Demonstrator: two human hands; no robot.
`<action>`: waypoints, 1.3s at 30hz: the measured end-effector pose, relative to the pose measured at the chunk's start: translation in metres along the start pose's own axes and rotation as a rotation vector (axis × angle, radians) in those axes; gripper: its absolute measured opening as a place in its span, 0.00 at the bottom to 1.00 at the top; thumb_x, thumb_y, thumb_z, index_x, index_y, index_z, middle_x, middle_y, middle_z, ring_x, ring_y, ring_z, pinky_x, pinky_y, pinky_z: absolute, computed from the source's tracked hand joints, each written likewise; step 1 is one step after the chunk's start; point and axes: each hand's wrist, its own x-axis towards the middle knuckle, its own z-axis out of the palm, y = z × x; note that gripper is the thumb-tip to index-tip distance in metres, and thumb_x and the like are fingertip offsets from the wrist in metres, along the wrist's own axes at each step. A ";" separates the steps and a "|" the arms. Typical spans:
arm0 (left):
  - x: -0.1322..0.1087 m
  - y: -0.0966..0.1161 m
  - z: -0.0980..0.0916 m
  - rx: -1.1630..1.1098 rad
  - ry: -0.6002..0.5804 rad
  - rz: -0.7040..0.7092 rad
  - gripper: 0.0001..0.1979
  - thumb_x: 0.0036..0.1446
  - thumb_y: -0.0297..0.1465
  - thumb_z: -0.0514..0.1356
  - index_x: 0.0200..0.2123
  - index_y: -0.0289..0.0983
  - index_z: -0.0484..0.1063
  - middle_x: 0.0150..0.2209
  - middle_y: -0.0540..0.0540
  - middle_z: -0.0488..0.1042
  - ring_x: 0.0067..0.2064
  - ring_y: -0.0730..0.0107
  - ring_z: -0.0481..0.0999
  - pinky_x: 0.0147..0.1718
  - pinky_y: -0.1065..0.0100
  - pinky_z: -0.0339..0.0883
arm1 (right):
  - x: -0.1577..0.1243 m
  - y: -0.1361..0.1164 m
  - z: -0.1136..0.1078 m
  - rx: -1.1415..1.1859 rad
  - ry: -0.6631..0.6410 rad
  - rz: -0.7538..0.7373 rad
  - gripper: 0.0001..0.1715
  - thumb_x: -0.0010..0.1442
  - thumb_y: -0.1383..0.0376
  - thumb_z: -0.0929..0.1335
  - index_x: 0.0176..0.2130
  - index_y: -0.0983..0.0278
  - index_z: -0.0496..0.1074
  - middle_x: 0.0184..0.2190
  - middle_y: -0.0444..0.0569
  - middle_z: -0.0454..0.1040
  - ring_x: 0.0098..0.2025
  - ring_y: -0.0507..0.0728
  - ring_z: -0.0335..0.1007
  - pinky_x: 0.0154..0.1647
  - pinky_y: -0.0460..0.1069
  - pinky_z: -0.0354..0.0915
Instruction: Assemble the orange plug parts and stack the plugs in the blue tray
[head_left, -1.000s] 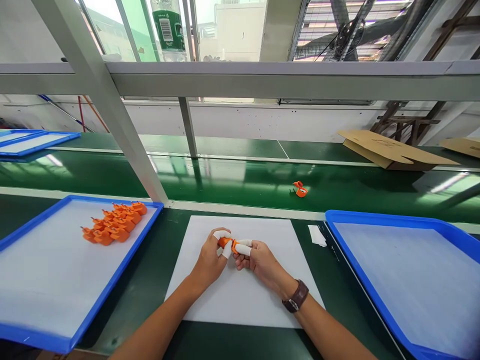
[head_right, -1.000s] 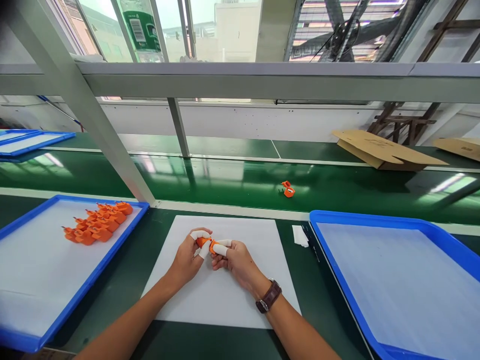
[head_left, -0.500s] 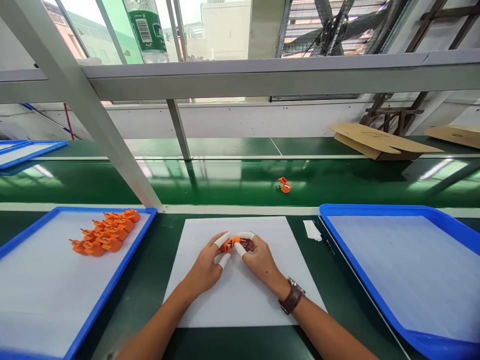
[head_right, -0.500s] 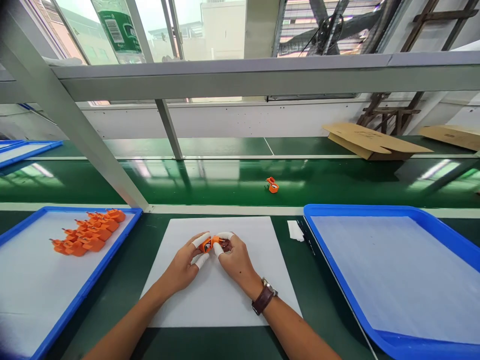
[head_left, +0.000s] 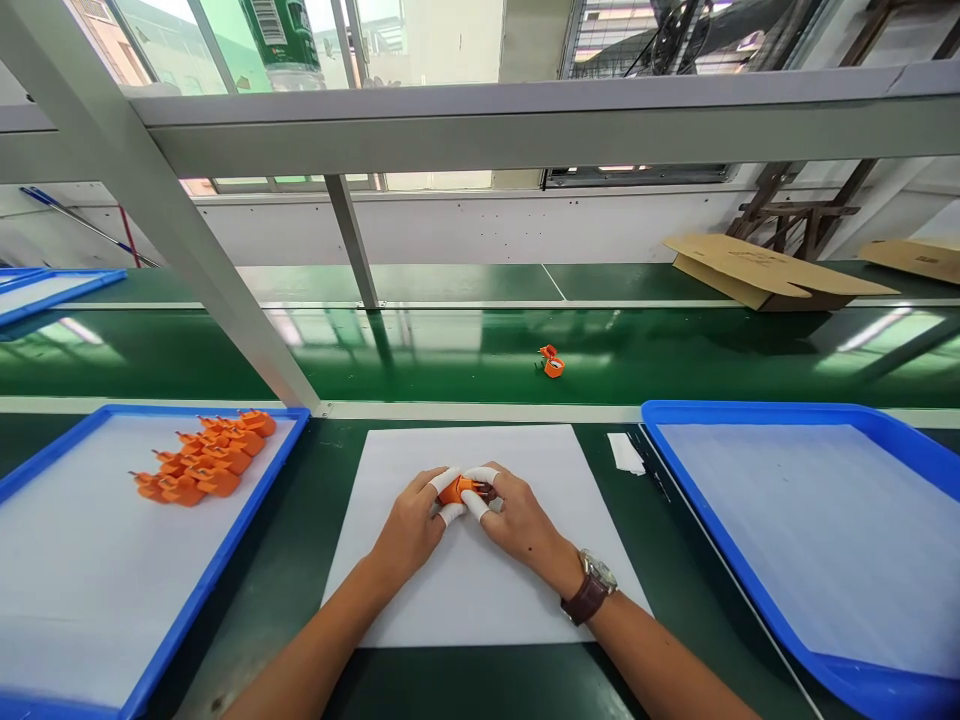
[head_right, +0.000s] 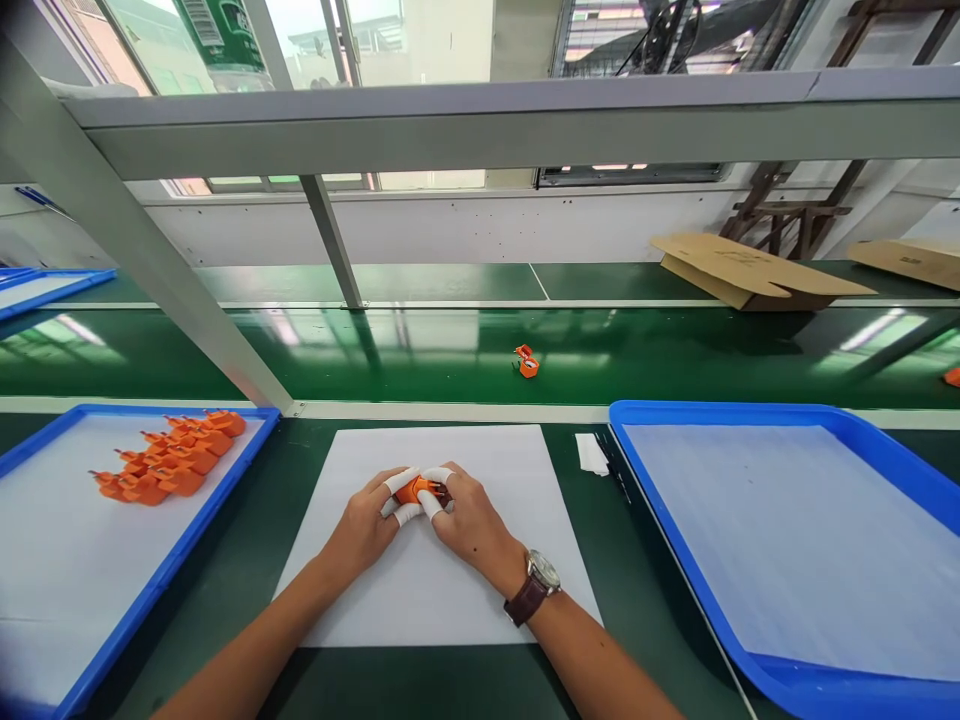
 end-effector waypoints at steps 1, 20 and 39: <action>0.000 0.000 0.000 0.001 0.002 0.007 0.23 0.63 0.29 0.60 0.60 0.47 0.64 0.54 0.45 0.72 0.54 0.60 0.74 0.51 0.54 0.74 | 0.000 -0.001 -0.001 -0.003 -0.017 0.016 0.15 0.64 0.70 0.65 0.48 0.57 0.72 0.41 0.46 0.73 0.36 0.55 0.69 0.35 0.51 0.67; 0.003 0.009 -0.011 0.067 -0.070 0.040 0.17 0.66 0.24 0.53 0.55 0.46 0.66 0.51 0.45 0.70 0.44 0.67 0.76 0.40 0.65 0.73 | 0.006 0.012 0.008 0.454 0.067 0.375 0.07 0.57 0.66 0.70 0.39 0.63 0.71 0.34 0.48 0.77 0.30 0.55 0.72 0.29 0.50 0.69; 0.002 0.005 -0.006 -0.077 -0.087 -0.040 0.20 0.62 0.30 0.62 0.56 0.47 0.66 0.50 0.45 0.74 0.50 0.61 0.76 0.47 0.58 0.75 | 0.002 0.000 -0.003 0.047 -0.028 0.086 0.07 0.61 0.67 0.67 0.42 0.59 0.72 0.37 0.47 0.73 0.32 0.56 0.68 0.32 0.51 0.67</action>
